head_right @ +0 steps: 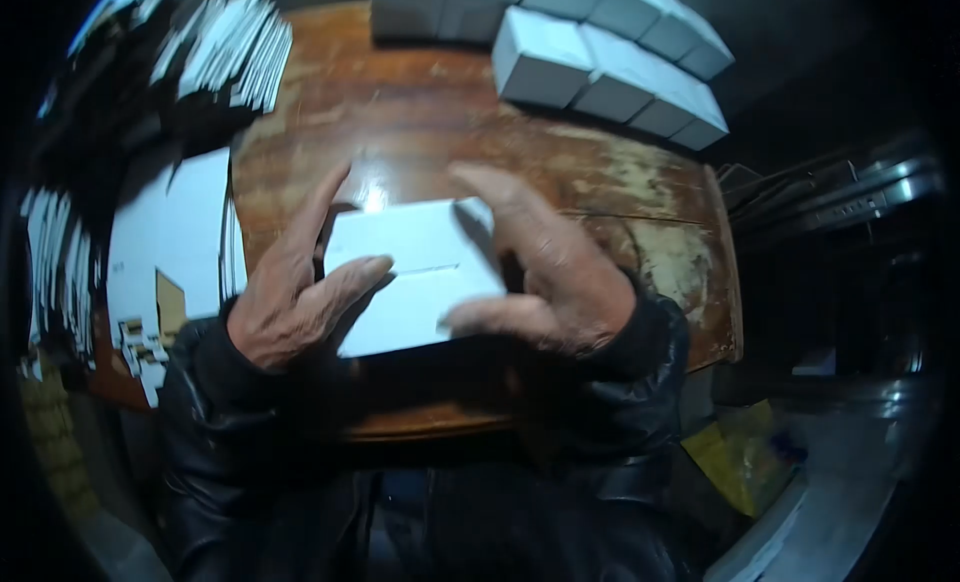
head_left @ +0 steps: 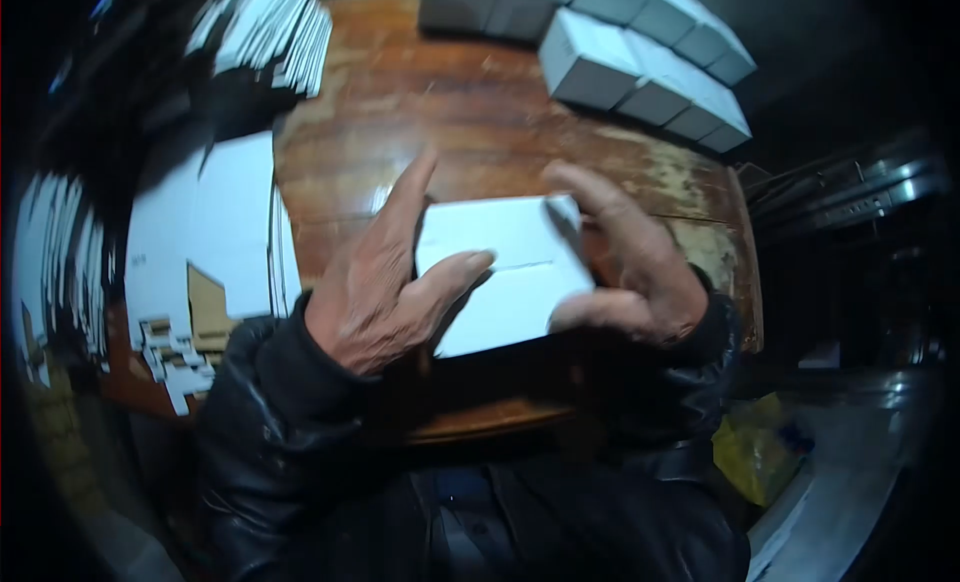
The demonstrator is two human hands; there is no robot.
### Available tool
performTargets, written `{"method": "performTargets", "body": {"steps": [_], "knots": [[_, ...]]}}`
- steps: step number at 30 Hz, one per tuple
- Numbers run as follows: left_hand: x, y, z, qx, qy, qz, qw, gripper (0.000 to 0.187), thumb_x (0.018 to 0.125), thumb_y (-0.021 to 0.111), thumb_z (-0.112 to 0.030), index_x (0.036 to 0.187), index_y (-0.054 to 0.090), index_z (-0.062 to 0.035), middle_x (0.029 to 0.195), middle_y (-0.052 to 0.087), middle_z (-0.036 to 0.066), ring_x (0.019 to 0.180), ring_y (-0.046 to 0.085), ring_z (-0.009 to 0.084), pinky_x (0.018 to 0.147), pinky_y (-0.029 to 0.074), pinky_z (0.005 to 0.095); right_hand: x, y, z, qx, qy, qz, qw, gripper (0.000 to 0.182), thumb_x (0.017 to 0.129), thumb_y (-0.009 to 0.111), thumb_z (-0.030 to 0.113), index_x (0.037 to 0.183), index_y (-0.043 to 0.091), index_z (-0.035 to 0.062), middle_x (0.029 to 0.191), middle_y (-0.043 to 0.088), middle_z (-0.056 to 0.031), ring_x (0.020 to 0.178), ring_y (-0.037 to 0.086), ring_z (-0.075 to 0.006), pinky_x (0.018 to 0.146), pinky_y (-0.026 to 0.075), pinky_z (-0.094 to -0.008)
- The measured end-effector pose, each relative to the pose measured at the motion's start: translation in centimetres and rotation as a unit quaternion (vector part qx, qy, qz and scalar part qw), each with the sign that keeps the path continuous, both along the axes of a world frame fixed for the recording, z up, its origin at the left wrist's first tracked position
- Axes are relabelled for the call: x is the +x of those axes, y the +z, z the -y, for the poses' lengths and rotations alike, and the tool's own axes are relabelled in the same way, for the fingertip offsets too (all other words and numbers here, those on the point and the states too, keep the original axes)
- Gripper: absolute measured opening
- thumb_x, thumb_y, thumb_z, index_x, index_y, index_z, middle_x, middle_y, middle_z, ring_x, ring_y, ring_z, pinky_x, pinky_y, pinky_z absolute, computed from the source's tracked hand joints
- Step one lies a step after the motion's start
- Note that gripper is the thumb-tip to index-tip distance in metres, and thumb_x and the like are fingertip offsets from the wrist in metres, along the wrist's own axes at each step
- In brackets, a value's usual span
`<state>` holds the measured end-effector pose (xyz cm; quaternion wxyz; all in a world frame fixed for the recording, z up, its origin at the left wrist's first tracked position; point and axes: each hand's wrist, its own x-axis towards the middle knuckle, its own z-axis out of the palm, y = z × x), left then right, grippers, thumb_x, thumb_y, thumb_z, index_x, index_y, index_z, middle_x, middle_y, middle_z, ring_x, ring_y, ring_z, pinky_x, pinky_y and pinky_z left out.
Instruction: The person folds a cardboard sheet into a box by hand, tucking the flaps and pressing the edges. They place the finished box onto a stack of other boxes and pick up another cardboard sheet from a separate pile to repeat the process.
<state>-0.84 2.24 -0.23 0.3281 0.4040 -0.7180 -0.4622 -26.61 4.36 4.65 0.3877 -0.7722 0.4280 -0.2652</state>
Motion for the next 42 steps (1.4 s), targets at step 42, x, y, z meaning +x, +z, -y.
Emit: {"method": "performTargets", "body": {"steps": [42], "knots": [[-0.9, -3.4, 2.5, -0.185, 0.129, -0.024, 0.974, 0.073, 0.087, 0.072, -0.037, 0.134, 0.043, 0.0109, 0.125, 0.050, 0.030, 0.116, 0.052, 0.0412, 0.099, 0.044, 0.0438, 4.7, -3.2, 9.2, -0.351, -0.272, -0.415, 0.794, 0.075, 0.073, 0.072, 0.065, 0.108, 0.062, -0.0009, 0.105, 0.058, -0.0213, 0.086, 0.061, -0.0369, 0.070, 0.047, -0.0479]]}}
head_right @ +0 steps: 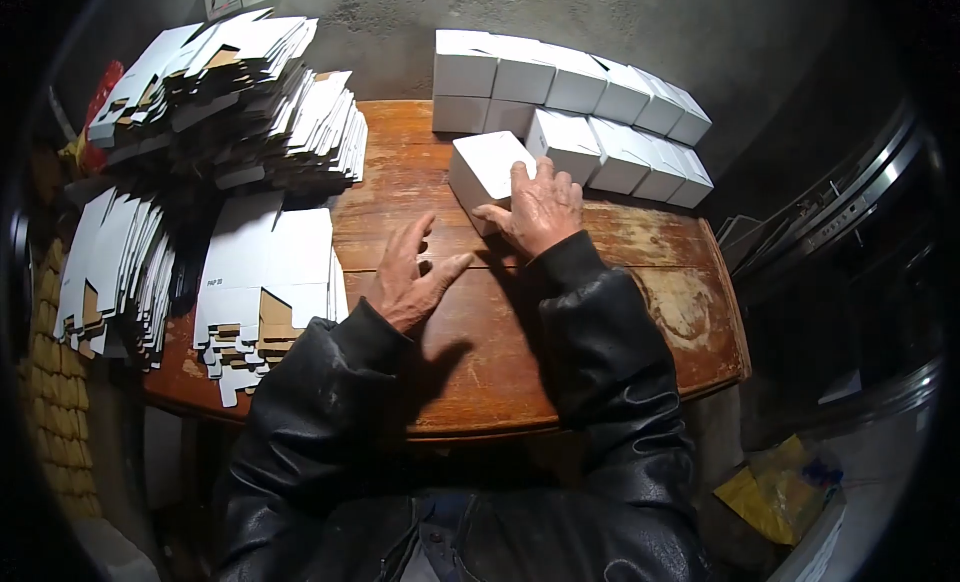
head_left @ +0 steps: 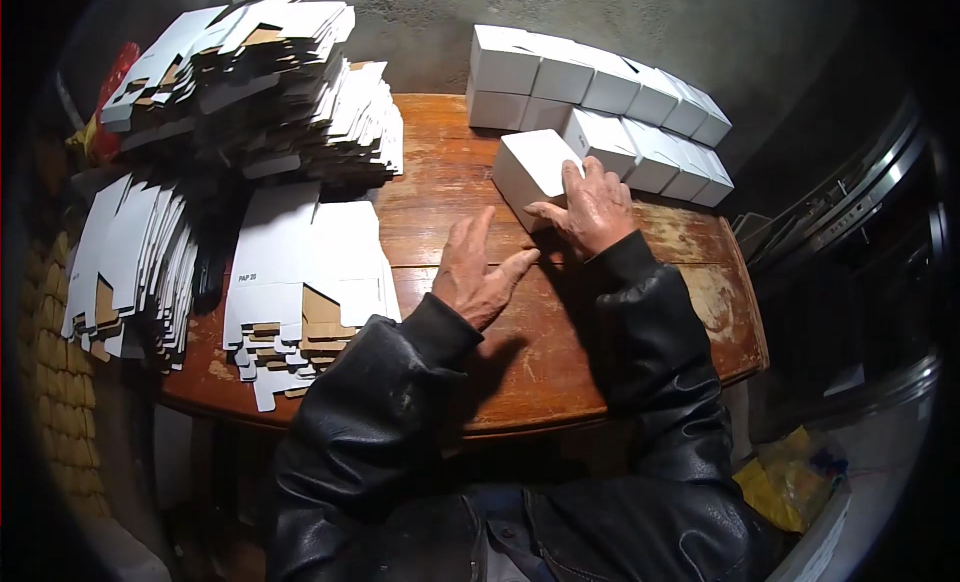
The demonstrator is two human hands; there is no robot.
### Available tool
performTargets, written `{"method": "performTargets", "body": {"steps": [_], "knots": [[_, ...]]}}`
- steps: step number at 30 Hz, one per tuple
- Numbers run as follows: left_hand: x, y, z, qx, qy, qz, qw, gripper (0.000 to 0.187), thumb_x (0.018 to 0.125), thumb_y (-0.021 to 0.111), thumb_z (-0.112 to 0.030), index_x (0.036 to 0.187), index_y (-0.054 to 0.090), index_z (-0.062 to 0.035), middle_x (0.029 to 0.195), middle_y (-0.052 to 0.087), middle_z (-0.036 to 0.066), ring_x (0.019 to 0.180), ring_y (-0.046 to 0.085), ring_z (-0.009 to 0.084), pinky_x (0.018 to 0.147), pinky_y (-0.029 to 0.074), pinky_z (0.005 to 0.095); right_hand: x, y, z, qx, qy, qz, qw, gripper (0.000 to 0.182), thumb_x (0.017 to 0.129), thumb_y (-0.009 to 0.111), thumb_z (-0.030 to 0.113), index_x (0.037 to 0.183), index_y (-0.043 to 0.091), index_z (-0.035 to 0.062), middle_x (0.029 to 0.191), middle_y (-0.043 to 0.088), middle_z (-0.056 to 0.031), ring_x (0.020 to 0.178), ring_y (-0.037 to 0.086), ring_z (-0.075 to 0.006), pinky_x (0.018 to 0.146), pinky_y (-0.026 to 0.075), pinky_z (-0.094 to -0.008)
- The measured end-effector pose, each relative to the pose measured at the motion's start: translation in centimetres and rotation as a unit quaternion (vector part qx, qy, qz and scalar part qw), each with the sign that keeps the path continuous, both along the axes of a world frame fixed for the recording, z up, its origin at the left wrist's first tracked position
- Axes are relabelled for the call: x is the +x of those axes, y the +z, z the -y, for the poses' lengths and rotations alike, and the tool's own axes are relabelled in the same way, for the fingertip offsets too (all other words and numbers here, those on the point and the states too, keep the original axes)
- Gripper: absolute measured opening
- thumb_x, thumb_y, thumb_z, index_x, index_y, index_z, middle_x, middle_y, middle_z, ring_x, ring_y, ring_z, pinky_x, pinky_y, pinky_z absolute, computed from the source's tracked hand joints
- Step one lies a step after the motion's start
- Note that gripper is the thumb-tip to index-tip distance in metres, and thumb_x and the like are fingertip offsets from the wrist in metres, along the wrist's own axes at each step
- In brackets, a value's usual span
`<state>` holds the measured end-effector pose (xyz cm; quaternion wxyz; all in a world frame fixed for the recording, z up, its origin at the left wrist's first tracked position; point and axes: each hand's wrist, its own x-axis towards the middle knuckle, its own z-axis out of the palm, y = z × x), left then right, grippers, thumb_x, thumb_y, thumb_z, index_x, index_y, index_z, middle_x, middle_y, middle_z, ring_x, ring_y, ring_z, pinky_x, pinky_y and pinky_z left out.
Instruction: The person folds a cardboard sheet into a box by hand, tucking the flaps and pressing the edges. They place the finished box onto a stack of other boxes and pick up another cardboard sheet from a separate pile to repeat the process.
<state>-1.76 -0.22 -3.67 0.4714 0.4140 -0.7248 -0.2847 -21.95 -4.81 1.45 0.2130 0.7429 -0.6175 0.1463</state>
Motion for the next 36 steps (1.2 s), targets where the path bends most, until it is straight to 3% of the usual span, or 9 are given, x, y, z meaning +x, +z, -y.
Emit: {"method": "performTargets", "body": {"steps": [5, 21, 23, 25, 27, 28, 31, 34, 36], "knots": [[-0.2, -0.4, -0.4, -0.068, -0.005, 0.040, 0.997, 0.067, 0.088, 0.073, -0.035, 0.131, 0.047, 0.0086, 0.123, 0.052, 0.027, 0.111, 0.055, 0.0375, 0.095, 0.048, 0.0403, -0.1, -0.4, 3.9, -0.030, -0.035, 0.020, 0.999, 0.059, 0.072, 0.078, 0.054, 0.090, 0.066, -0.0002, 0.094, 0.061, -0.0193, 0.089, 0.061, -0.0343, 0.072, 0.047, -0.0460], [-0.5, -0.6, -0.4, -0.107, -0.024, 0.051, 0.993, 0.054, 0.085, 0.075, -0.028, 0.121, 0.055, 0.0067, 0.110, 0.058, 0.025, 0.103, 0.056, 0.0394, 0.090, 0.047, 0.0435, -1.4, -1.5, 8.1, -0.068, -0.052, 0.034, 0.996, 0.047, 0.073, 0.083, 0.027, 0.104, 0.059, 0.0014, 0.102, 0.059, -0.0168, 0.094, 0.063, -0.0350, 0.077, 0.052, -0.0447], [-0.4, -1.2, -0.1, -0.128, -0.029, 0.057, 0.990, 0.052, 0.084, 0.075, -0.027, 0.119, 0.056, 0.0053, 0.107, 0.058, 0.024, 0.100, 0.056, 0.0403, 0.088, 0.047, 0.0445, -1.9, -1.4, 8.0, -0.076, -0.026, 0.020, 0.997, 0.049, 0.074, 0.082, 0.027, 0.109, 0.059, 0.0015, 0.104, 0.058, -0.0184, 0.095, 0.063, -0.0357, 0.077, 0.053, -0.0461], [-0.6, -1.9, -0.2, -0.125, -0.024, 0.058, 0.990, 0.051, 0.082, 0.075, -0.027, 0.118, 0.057, 0.0038, 0.104, 0.059, 0.024, 0.097, 0.056, 0.0409, 0.085, 0.047, 0.0456, -2.8, -1.5, 8.2, -0.241, 0.203, 0.034, 0.949, 0.052, 0.079, 0.077, 0.021, 0.121, 0.055, -0.0006, 0.108, 0.057, -0.0213, 0.096, 0.060, -0.0398, 0.082, 0.050, -0.0459], [-0.6, -1.8, -0.7, -0.106, -0.022, 0.097, 0.989, 0.048, 0.083, 0.073, -0.030, 0.117, 0.058, 0.0010, 0.105, 0.058, 0.023, 0.094, 0.055, 0.0417, 0.085, 0.046, 0.0475, 1.0, 1.9, 5.4, -0.122, 0.155, 0.110, 0.974, 0.046, 0.083, 0.074, 0.018, 0.119, 0.057, -0.0034, 0.108, 0.060, -0.0233, 0.099, 0.059, -0.0405, 0.086, 0.049, -0.0442], [-0.6, -1.4, -1.0, -0.091, -0.026, 0.119, 0.988, 0.046, 0.085, 0.070, -0.032, 0.117, 0.058, -0.0002, 0.108, 0.058, 0.023, 0.094, 0.055, 0.0416, 0.086, 0.045, 0.0485, 2.7, 2.7, 4.0, -0.078, 0.167, 0.130, 0.974, 0.040, 0.085, 0.074, 0.016, 0.116, 0.060, -0.0044, 0.104, 0.063, -0.0206, 0.090, 0.064, -0.0331, 0.076, 0.052, -0.0403], [-1.5, 0.6, 0.1, 0.082, -0.135, 0.402, 0.902, 0.047, 0.087, 0.064, -0.036, 0.120, 0.059, -0.0028, 0.114, 0.058, 0.023, 0.102, 0.054, 0.0412, 0.089, 0.043, 0.0498, 7.1, 2.6, 1.3, 0.177, 0.294, 0.371, 0.863, 0.038, 0.086, 0.078, 0.014, 0.115, 0.062, -0.0041, 0.104, 0.065, -0.0125, 0.082, 0.065, -0.0131, 0.061, 0.053, -0.0256], [-2.3, -2.9, -0.6, -0.038, -0.046, 0.322, 0.945, 0.065, 0.087, 0.062, -0.039, 0.141, 0.043, -0.0064, 0.140, 0.044, 0.021, 0.126, 0.046, 0.0363, 0.108, 0.036, 0.0447, 10.4, 1.4, 0.8, 0.326, 0.349, 0.327, 0.815, 0.040, 0.093, 0.069, 0.012, 0.126, 0.055, -0.0038, 0.111, 0.058, -0.0086, 0.097, 0.062, -0.0145, 0.086, 0.052, -0.0266], [-1.5, -4.5, -1.6, -0.066, -0.028, 0.249, 0.966, 0.065, 0.088, 0.061, -0.039, 0.141, 0.043, -0.0063, 0.140, 0.044, 0.021, 0.125, 0.047, 0.0358, 0.108, 0.037, 0.0444, 12.3, 0.6, 2.3, 0.416, 0.352, 0.319, 0.776, 0.054, 0.090, 0.072, 0.025, 0.132, 0.051, -0.0014, 0.120, 0.059, -0.0136, 0.115, 0.061, -0.0236, 0.095, 0.052, -0.0325]]}}
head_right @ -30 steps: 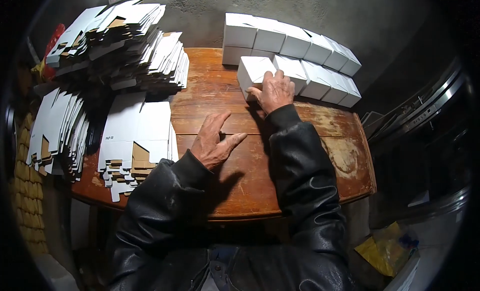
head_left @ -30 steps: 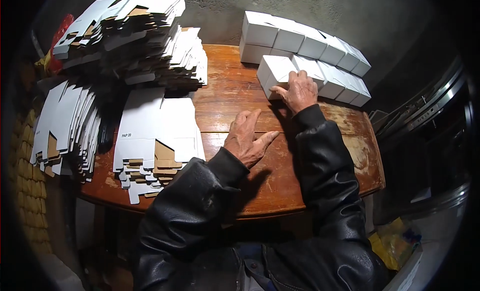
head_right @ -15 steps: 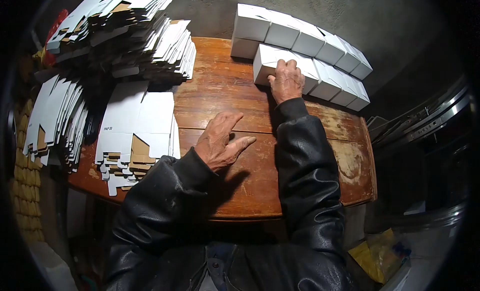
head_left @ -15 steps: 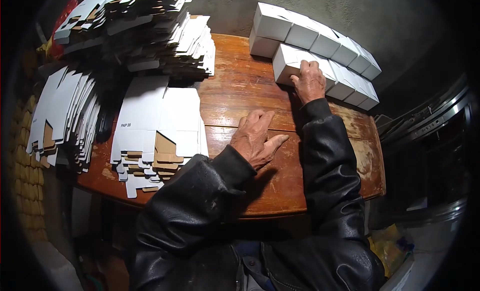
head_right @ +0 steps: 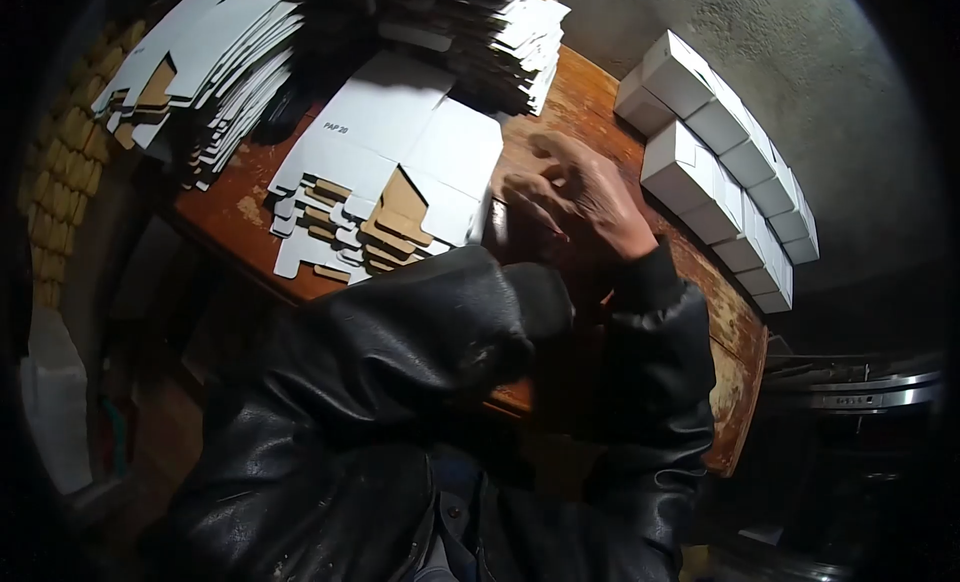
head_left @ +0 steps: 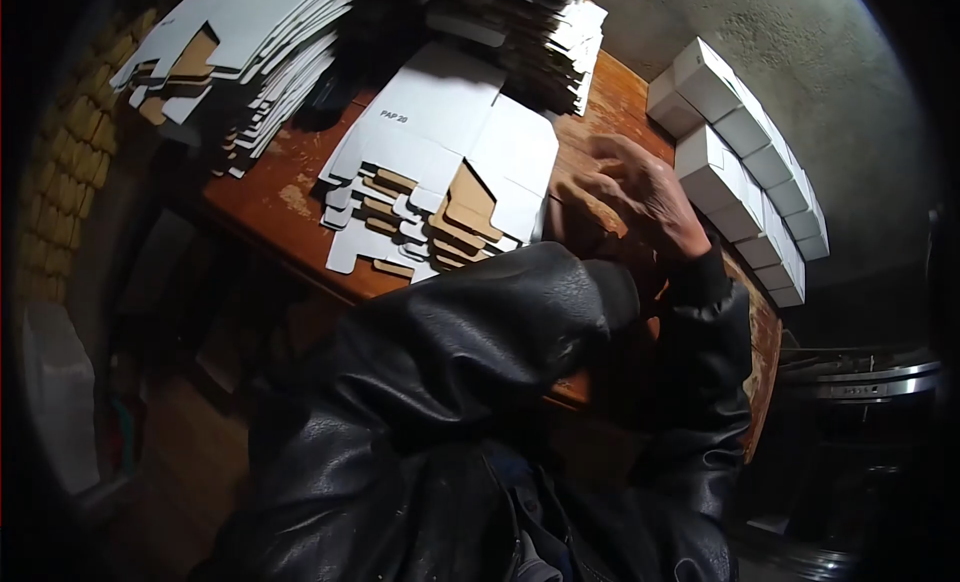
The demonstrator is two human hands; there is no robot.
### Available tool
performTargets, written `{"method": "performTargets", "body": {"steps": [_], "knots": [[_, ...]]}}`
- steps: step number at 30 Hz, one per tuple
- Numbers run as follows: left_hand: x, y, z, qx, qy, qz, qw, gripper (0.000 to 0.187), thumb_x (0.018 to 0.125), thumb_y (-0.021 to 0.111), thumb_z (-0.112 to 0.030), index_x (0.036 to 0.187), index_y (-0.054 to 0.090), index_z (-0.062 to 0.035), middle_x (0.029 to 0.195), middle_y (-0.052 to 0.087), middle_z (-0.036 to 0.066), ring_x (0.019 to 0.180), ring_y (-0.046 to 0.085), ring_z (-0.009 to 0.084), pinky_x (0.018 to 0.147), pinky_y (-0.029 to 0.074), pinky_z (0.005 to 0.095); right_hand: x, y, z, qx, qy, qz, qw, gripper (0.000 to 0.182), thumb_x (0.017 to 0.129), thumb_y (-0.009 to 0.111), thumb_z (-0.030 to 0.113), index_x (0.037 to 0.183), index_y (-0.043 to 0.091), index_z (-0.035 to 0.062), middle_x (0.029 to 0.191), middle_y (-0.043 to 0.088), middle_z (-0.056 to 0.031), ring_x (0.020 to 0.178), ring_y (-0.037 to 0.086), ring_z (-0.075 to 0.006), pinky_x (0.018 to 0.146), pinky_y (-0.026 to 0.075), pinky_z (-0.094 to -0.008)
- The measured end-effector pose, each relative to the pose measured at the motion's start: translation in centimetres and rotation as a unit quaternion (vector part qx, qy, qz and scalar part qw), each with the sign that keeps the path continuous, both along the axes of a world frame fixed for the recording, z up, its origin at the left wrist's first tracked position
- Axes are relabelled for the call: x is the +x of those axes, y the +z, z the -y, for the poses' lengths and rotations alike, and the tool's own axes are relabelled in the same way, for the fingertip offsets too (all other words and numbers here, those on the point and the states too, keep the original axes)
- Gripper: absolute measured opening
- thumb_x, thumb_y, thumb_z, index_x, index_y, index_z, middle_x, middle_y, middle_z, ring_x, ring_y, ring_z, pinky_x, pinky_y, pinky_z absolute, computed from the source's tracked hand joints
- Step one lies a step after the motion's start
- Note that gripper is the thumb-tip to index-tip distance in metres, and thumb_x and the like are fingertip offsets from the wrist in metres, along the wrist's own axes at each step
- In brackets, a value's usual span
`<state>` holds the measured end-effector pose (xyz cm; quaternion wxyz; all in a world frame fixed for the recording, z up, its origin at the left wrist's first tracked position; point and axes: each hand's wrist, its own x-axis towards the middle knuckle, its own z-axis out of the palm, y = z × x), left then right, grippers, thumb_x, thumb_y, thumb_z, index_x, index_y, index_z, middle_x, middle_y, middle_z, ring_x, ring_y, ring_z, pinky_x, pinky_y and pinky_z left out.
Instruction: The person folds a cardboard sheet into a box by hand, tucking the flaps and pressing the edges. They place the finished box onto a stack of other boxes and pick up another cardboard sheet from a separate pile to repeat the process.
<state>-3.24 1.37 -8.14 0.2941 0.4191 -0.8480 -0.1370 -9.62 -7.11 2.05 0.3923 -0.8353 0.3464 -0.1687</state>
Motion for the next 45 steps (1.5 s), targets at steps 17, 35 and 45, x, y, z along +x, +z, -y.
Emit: {"method": "performTargets", "body": {"steps": [17, 35, 45], "knots": [[7.5, -3.7, -3.6, 0.076, 0.048, -0.106, 0.990, 0.058, 0.092, 0.055, -0.036, 0.141, 0.043, -0.0055, 0.135, 0.048, 0.020, 0.123, 0.049, 0.0323, 0.107, 0.038, 0.0419, 8.2, 0.0, 0.6, -0.177, 0.094, -0.261, 0.944, 0.109, 0.070, 0.070, 0.074, 0.144, 0.039, -0.0001, 0.137, 0.048, -0.0288, 0.127, 0.049, -0.0418, 0.102, 0.047, -0.0496], [10.8, -5.3, -4.5, 0.110, 0.091, -0.124, 0.982, 0.052, 0.097, 0.049, -0.033, 0.141, 0.043, -0.0047, 0.130, 0.053, 0.018, 0.121, 0.052, 0.0286, 0.105, 0.040, 0.0392, 12.6, 0.8, -4.9, -0.342, 0.158, -0.306, 0.875, 0.060, 0.085, 0.056, 0.014, 0.140, 0.037, -0.0009, 0.118, 0.052, -0.0272, 0.105, 0.060, -0.0403, 0.089, 0.053, -0.0446], [12.8, -5.5, -5.7, 0.119, 0.108, -0.123, 0.979, 0.049, 0.100, 0.045, -0.031, 0.141, 0.043, -0.0042, 0.127, 0.055, 0.018, 0.120, 0.054, 0.0266, 0.105, 0.041, 0.0377, 11.0, 1.4, -6.3, -0.402, 0.063, -0.235, 0.883, 0.063, 0.083, 0.064, 0.005, 0.141, 0.039, -0.0008, 0.122, 0.055, -0.0244, 0.107, 0.061, -0.0374, 0.091, 0.054, -0.0413]]}}
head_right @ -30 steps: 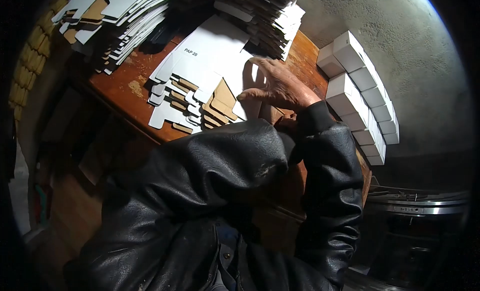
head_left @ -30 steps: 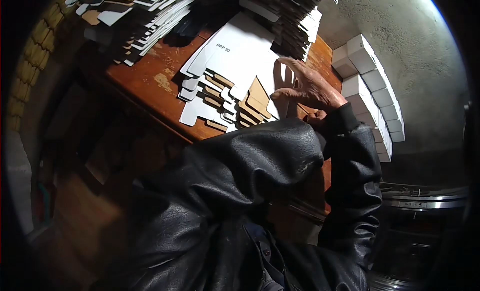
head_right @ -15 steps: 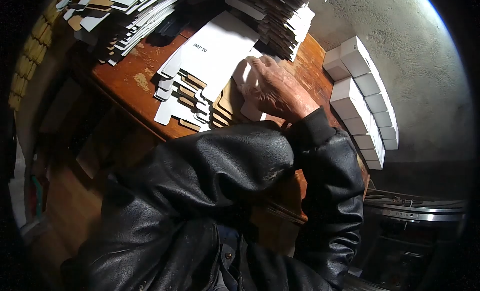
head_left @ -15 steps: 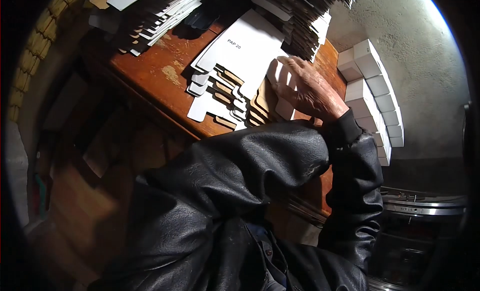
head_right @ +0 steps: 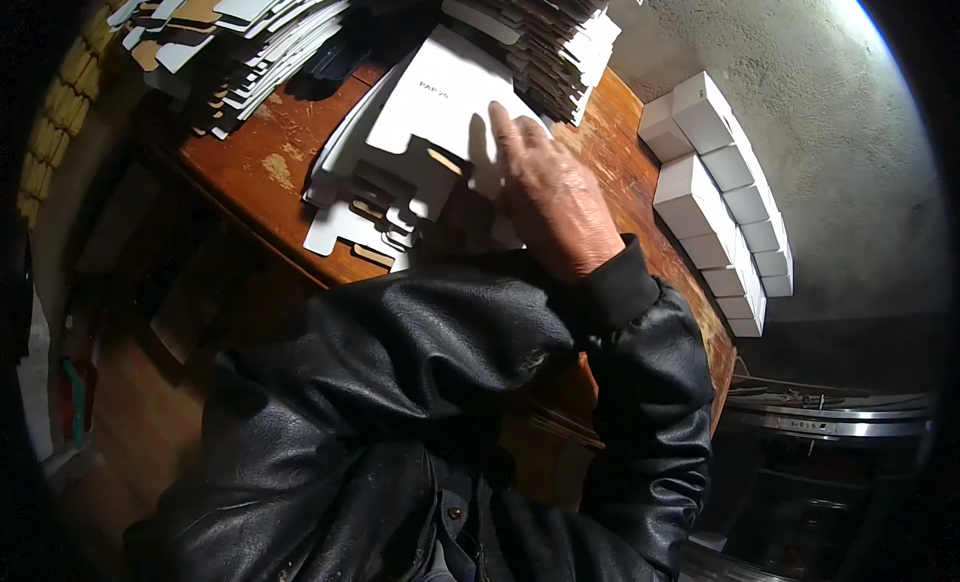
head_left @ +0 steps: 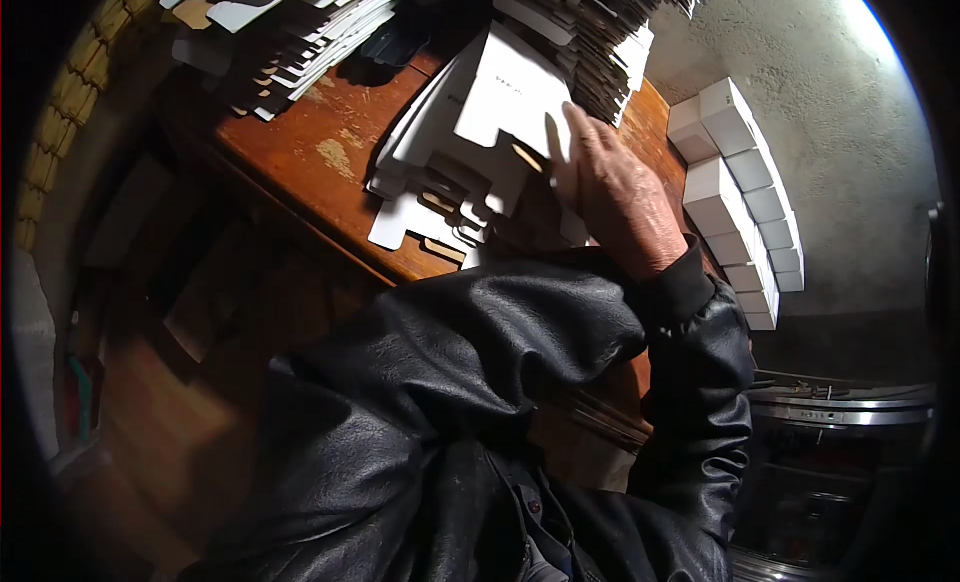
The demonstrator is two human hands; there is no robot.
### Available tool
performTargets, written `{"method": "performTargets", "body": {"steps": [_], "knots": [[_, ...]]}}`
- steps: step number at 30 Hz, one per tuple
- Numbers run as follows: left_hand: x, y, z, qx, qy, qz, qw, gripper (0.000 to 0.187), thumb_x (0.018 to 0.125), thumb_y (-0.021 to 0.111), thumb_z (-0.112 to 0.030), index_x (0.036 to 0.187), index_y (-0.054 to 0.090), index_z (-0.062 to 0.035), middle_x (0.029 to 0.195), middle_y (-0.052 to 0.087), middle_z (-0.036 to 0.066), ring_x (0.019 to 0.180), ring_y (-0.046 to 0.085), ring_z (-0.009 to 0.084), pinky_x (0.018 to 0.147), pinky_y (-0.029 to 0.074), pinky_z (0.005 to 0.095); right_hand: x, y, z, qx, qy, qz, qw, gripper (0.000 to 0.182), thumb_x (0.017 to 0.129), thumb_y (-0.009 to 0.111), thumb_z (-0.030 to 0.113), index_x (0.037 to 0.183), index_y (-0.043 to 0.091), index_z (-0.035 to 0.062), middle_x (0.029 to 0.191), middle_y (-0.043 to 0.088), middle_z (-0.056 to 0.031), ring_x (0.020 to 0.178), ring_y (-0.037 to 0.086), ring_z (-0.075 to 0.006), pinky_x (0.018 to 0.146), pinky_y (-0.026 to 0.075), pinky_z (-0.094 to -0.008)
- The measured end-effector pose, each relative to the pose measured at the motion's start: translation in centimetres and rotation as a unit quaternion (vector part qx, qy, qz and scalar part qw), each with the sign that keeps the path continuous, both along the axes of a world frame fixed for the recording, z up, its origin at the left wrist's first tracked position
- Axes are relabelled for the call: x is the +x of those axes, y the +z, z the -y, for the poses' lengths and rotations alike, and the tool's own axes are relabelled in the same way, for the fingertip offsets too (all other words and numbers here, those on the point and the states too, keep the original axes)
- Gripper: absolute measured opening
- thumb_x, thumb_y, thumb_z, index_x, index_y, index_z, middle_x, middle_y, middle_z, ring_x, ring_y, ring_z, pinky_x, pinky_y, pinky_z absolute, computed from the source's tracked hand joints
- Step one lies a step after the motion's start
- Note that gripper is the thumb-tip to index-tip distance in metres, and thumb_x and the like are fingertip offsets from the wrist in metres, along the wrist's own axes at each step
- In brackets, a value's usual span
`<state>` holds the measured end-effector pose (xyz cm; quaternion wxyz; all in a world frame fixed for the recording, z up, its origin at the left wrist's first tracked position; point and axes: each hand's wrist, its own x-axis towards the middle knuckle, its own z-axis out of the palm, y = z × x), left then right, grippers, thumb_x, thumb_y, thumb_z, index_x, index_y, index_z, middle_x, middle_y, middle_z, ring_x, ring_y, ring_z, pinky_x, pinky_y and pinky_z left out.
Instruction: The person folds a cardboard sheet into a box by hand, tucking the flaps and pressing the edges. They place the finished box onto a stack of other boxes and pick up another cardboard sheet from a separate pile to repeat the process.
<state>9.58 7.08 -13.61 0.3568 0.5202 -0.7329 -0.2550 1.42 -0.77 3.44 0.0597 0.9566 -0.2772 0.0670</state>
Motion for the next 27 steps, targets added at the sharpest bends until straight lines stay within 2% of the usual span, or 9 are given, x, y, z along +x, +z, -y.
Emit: {"method": "performTargets", "body": {"steps": [3, 4, 7, 11, 13, 15, 19, 22, 27], "knots": [[0.1, -0.2, -0.5, 0.001, 0.002, -0.002, 1.000, 0.048, 0.100, 0.044, -0.030, 0.141, 0.043, -0.0041, 0.126, 0.056, 0.017, 0.120, 0.054, 0.0260, 0.105, 0.041, 0.0372, -1.7, -0.2, 1.4, -0.127, 0.012, -0.042, 0.991, 0.059, 0.091, 0.061, 0.015, 0.143, 0.037, -0.0005, 0.127, 0.055, -0.0209, 0.110, 0.060, -0.0351, 0.092, 0.052, -0.0402], [0.2, -0.2, -0.3, 0.003, 0.002, -0.003, 1.000, 0.048, 0.101, 0.044, -0.030, 0.141, 0.043, -0.0040, 0.126, 0.056, 0.017, 0.120, 0.054, 0.0258, 0.105, 0.042, 0.0371, -2.4, -1.3, 2.6, -0.061, -0.046, 0.028, 0.997, 0.054, 0.086, 0.062, 0.007, 0.137, 0.045, 0.0019, 0.117, 0.058, -0.0211, 0.102, 0.063, -0.0360, 0.085, 0.054, -0.0419], [0.1, -0.7, 0.2, 0.005, -0.001, 0.002, 1.000, 0.047, 0.102, 0.043, -0.030, 0.141, 0.044, -0.0039, 0.125, 0.057, 0.017, 0.119, 0.055, 0.0251, 0.104, 0.042, 0.0367, -3.0, -1.9, 3.2, -0.050, -0.058, -0.017, 0.997, 0.056, 0.085, 0.067, 0.014, 0.136, 0.047, 0.0025, 0.124, 0.057, -0.0203, 0.108, 0.063, -0.0332, 0.090, 0.053, -0.0384], [-0.2, -0.6, 0.4, 0.001, -0.001, -0.001, 1.000, 0.046, 0.103, 0.041, -0.029, 0.141, 0.044, -0.0037, 0.124, 0.058, 0.017, 0.119, 0.055, 0.0243, 0.104, 0.042, 0.0361, -3.3, -1.7, 3.5, -0.073, -0.074, -0.040, 0.994, 0.044, 0.082, 0.071, 0.014, 0.121, 0.054, 0.0020, 0.115, 0.060, -0.0174, 0.103, 0.064, -0.0315, 0.084, 0.055, -0.0373], [-0.6, -0.4, 1.5, -0.002, -0.006, -0.003, 1.000, 0.046, 0.103, 0.041, -0.029, 0.141, 0.044, -0.0036, 0.124, 0.059, 0.017, 0.119, 0.056, 0.0239, 0.104, 0.042, 0.0358, -3.8, -0.7, 3.1, -0.091, -0.064, 0.054, 0.992, 0.036, 0.079, 0.074, 0.016, 0.106, 0.058, -0.0008, 0.105, 0.063, -0.0162, 0.097, 0.066, -0.0302, 0.081, 0.055, -0.0367], [-1.2, -0.2, 2.2, -0.008, -0.009, -0.009, 1.000, 0.045, 0.104, 0.040, -0.028, 0.141, 0.044, -0.0035, 0.123, 0.059, 0.016, 0.118, 0.056, 0.0235, 0.104, 0.043, 0.0355, -5.0, -0.1, 2.9, -0.116, -0.020, 0.118, 0.986, 0.038, 0.077, 0.075, 0.018, 0.104, 0.059, -0.0031, 0.105, 0.063, -0.0171, 0.097, 0.065, -0.0305, 0.082, 0.054, -0.0364], [-2.3, 0.5, 3.8, -0.018, -0.028, -0.028, 0.999, 0.044, 0.105, 0.038, -0.028, 0.141, 0.044, -0.0033, 0.122, 0.060, 0.016, 0.118, 0.057, 0.0227, 0.104, 0.043, 0.0349, -8.6, 2.4, 0.7, -0.170, 0.030, 0.133, 0.976, 0.040, 0.077, 0.072, 0.018, 0.108, 0.061, -0.0057, 0.100, 0.063, -0.0182, 0.099, 0.065, -0.0354, 0.085, 0.054, -0.0380], [-3.7, 1.3, 5.3, -0.036, -0.055, -0.047, 0.997, 0.043, 0.106, 0.037, -0.027, 0.141, 0.044, -0.0032, 0.121, 0.061, 0.016, 0.118, 0.057, 0.0221, 0.103, 0.043, 0.0344, -13.2, 2.0, 0.5, -0.174, -0.038, 0.246, 0.953, 0.031, 0.084, 0.066, 0.018, 0.105, 0.063, -0.0049, 0.101, 0.067, -0.0172, 0.095, 0.068, -0.0311, 0.082, 0.054, -0.0382], [-7.9, 2.4, 10.6, -0.171, -0.121, -0.045, 0.977, 0.042, 0.107, 0.036, -0.026, 0.141, 0.044, -0.0029, 0.120, 0.062, 0.015, 0.117, 0.058, 0.0210, 0.103, 0.044, 0.0337, -20.9, 2.6, -1.1, -0.232, -0.102, 0.338, 0.906, 0.040, 0.090, 0.067, 0.031, 0.111, 0.061, -0.0029, 0.105, 0.067, -0.0167, 0.099, 0.067, -0.0300, 0.086, 0.052, -0.0374]]}}
